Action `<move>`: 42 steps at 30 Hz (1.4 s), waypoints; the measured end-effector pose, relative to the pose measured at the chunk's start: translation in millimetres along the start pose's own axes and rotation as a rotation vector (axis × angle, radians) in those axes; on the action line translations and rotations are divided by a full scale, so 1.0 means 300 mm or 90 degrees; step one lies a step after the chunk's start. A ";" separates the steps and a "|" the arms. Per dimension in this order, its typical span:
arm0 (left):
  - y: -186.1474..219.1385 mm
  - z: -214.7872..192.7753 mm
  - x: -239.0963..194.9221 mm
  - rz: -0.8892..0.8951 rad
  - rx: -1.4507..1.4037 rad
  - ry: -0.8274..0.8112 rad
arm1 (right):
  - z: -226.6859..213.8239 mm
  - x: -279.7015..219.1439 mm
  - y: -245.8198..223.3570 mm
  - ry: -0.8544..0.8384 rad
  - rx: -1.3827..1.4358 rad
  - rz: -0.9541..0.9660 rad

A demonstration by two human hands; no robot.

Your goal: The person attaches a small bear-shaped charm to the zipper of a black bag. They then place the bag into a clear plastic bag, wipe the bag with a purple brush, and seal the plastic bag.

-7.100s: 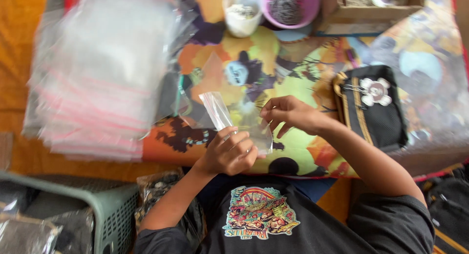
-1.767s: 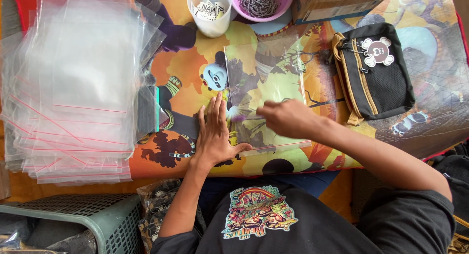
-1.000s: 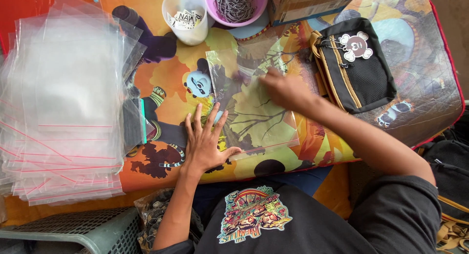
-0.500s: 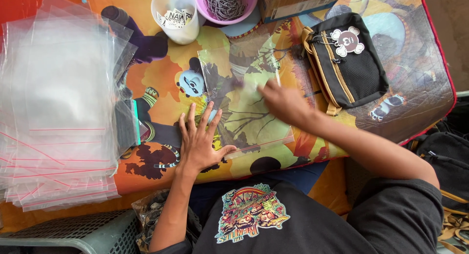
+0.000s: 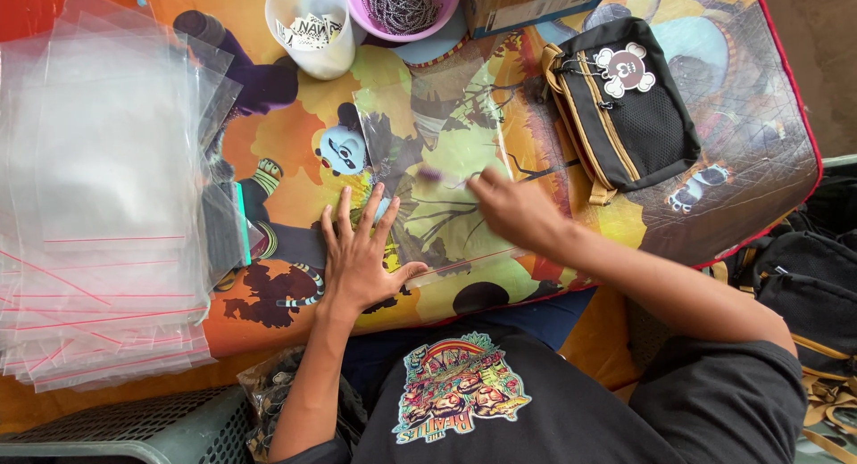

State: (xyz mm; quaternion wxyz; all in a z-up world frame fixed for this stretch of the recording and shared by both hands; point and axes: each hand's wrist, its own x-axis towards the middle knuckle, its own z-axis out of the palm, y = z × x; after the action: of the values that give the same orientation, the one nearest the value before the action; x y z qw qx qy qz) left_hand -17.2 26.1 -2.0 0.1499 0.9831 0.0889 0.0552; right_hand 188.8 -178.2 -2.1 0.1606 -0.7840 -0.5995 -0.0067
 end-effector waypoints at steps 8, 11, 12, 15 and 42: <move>0.005 -0.004 -0.001 0.000 -0.013 0.013 | 0.057 0.095 0.301 0.089 -0.118 0.223; 0.007 -0.010 -0.001 -0.002 -0.009 0.010 | 0.078 0.038 0.118 0.064 -0.088 0.157; 0.009 -0.010 0.000 -0.003 -0.009 0.009 | 0.075 0.010 0.041 0.035 -0.031 0.108; 0.002 -0.002 -0.001 -0.003 -0.009 0.001 | -0.026 -0.041 -0.130 -0.084 0.030 0.099; 0.013 -0.014 -0.001 -0.009 -0.021 0.001 | -0.053 -0.293 -0.289 -0.020 0.043 0.124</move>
State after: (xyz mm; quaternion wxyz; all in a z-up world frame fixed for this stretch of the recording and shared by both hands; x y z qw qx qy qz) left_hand -17.5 23.5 3.3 0.1664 0.9798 0.0951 0.0563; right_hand 85.3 -245.0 16.1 0.1775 -0.8327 -0.5228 0.0418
